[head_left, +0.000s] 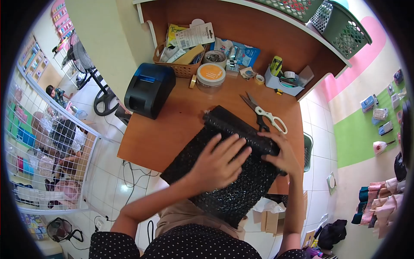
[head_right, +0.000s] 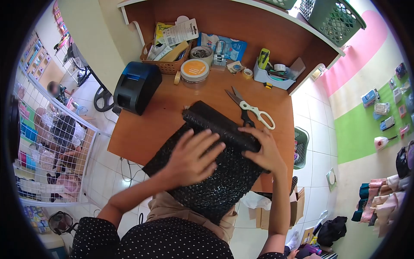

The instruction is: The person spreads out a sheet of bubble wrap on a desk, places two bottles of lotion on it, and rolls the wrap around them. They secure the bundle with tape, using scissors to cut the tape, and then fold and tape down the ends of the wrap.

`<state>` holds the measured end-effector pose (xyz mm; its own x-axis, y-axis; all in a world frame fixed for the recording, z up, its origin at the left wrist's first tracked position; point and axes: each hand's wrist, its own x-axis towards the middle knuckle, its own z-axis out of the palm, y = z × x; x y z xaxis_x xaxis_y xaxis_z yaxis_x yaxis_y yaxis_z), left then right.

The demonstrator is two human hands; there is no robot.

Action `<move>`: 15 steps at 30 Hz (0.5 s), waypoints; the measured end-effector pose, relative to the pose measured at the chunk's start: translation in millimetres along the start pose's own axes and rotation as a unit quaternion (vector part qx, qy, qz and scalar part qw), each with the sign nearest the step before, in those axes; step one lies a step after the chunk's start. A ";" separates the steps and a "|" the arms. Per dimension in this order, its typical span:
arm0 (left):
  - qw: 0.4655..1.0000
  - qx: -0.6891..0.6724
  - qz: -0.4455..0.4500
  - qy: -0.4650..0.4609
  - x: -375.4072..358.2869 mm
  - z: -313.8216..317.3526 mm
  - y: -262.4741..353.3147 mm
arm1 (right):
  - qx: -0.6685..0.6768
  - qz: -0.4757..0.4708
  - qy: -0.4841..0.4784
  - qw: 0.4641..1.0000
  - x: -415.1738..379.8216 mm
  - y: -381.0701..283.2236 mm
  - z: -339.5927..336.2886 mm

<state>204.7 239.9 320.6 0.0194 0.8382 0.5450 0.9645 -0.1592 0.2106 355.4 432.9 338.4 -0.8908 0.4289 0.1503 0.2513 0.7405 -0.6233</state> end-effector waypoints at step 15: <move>0.981 -0.037 -0.111 -0.157 -20.9 42.8 13.4 | -0.003 0.016 -0.003 1.000 84.5 77.0 -14.1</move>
<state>228.5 242.6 277.4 -0.0982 0.9738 0.2049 0.9328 0.0183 0.3599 304.8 533.4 313.9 -0.8845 0.4494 0.1252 0.2827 0.7298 -0.6224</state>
